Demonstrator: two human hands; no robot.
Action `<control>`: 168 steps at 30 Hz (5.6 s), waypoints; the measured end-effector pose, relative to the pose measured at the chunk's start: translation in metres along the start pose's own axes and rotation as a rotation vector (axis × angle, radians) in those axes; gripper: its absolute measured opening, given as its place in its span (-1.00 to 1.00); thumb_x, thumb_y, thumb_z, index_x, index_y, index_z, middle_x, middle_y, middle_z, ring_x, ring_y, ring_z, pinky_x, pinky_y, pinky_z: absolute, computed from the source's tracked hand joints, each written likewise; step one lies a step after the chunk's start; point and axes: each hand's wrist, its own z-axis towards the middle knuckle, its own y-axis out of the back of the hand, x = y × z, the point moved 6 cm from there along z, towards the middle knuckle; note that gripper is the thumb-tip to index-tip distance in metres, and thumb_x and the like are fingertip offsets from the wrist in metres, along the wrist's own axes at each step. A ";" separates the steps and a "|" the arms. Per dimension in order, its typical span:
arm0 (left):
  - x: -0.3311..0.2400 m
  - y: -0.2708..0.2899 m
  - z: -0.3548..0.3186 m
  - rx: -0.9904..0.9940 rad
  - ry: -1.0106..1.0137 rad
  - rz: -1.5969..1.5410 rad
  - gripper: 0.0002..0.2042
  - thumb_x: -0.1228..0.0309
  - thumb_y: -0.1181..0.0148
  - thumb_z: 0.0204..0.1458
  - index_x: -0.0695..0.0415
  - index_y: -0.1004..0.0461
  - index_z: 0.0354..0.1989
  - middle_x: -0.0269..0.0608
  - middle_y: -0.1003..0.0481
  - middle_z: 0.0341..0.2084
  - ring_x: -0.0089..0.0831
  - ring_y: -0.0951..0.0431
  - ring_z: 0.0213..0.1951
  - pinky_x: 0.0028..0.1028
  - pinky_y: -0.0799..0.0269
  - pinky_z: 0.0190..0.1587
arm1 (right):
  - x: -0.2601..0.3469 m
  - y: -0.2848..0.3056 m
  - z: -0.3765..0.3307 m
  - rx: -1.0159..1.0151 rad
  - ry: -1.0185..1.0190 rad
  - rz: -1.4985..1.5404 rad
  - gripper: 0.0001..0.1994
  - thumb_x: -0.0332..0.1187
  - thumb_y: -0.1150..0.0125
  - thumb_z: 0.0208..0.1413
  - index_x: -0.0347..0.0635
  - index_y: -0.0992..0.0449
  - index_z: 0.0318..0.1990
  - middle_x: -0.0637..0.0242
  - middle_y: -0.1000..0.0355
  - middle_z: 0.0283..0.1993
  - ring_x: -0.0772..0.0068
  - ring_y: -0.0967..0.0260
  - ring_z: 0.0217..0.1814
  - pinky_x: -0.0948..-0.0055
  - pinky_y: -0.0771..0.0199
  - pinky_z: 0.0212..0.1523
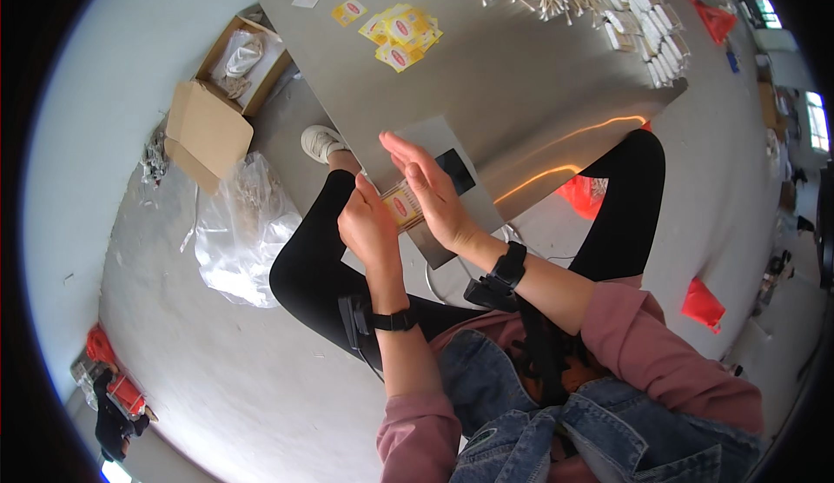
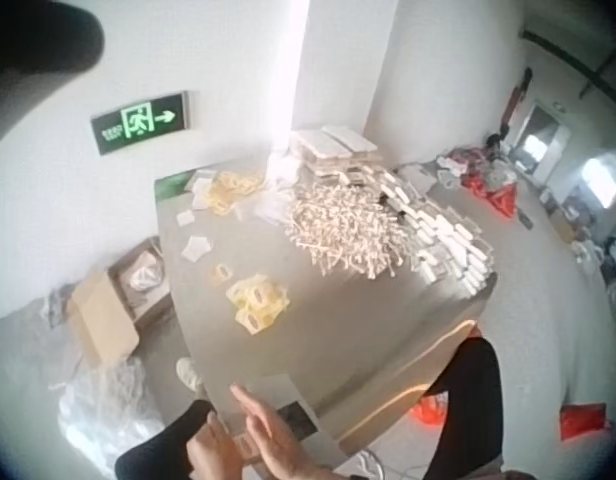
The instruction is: The person is sorting and packing cotton swabs into small plastic bags.
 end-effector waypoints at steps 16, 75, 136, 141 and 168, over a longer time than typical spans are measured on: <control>0.017 0.054 0.004 -0.274 -0.056 -0.041 -0.73 0.25 -0.10 0.27 0.26 -0.50 -0.16 -0.05 -0.52 -0.35 -0.23 -0.44 -0.41 -0.32 -0.37 -0.32 | 0.050 0.229 0.037 -0.531 0.214 -0.510 -0.54 -0.43 -0.16 0.24 -0.20 -0.29 0.28 0.12 -0.29 0.29 0.19 -0.30 0.32 0.27 -0.33 0.27; -0.176 -0.093 -0.018 0.254 -0.582 -0.096 -0.80 0.58 -0.30 0.00 0.23 -0.52 -0.17 -0.12 -0.55 -0.28 -0.26 -0.57 -0.25 -0.37 -0.51 -0.17 | 0.060 0.229 0.041 0.111 0.384 -0.968 -0.67 -0.49 -0.37 -0.10 -0.14 -0.50 -0.12 0.33 -0.42 -0.15 0.20 -0.37 -0.04 0.25 -0.42 -0.04; -0.201 -0.112 0.015 0.457 -0.641 -0.163 -0.74 0.62 -0.25 -0.02 0.13 -0.64 -0.14 -0.14 -0.55 -0.25 -0.20 -0.54 -0.16 -0.29 -0.46 -0.11 | 0.053 0.218 0.039 0.064 0.481 -0.942 -0.81 -0.41 -0.36 -0.08 -0.07 -0.58 -0.25 0.47 -0.42 -0.21 0.33 -0.36 -0.03 0.31 -0.39 0.00; -0.206 -0.099 -0.014 0.246 -0.564 -0.142 -0.61 0.61 -0.11 0.10 0.26 -0.46 0.14 0.03 -0.49 0.04 -0.08 -0.49 0.08 -0.22 -0.40 0.10 | 0.063 0.231 0.034 -0.029 0.436 -0.848 -0.72 -0.47 -0.34 -0.04 -0.08 -0.52 -0.12 0.33 -0.42 -0.12 0.22 -0.36 -0.02 0.28 -0.40 0.00; -0.187 -0.120 -0.057 0.220 -0.656 0.330 -0.15 -0.08 -0.04 0.20 0.36 0.06 0.43 0.22 0.07 0.44 0.08 0.17 0.49 0.02 0.23 0.45 | 0.065 0.252 0.033 -0.084 0.311 -0.742 -0.69 -0.59 -0.19 0.08 -0.12 -0.50 -0.01 0.31 -0.46 -0.02 0.15 -0.38 0.06 0.25 -0.41 0.06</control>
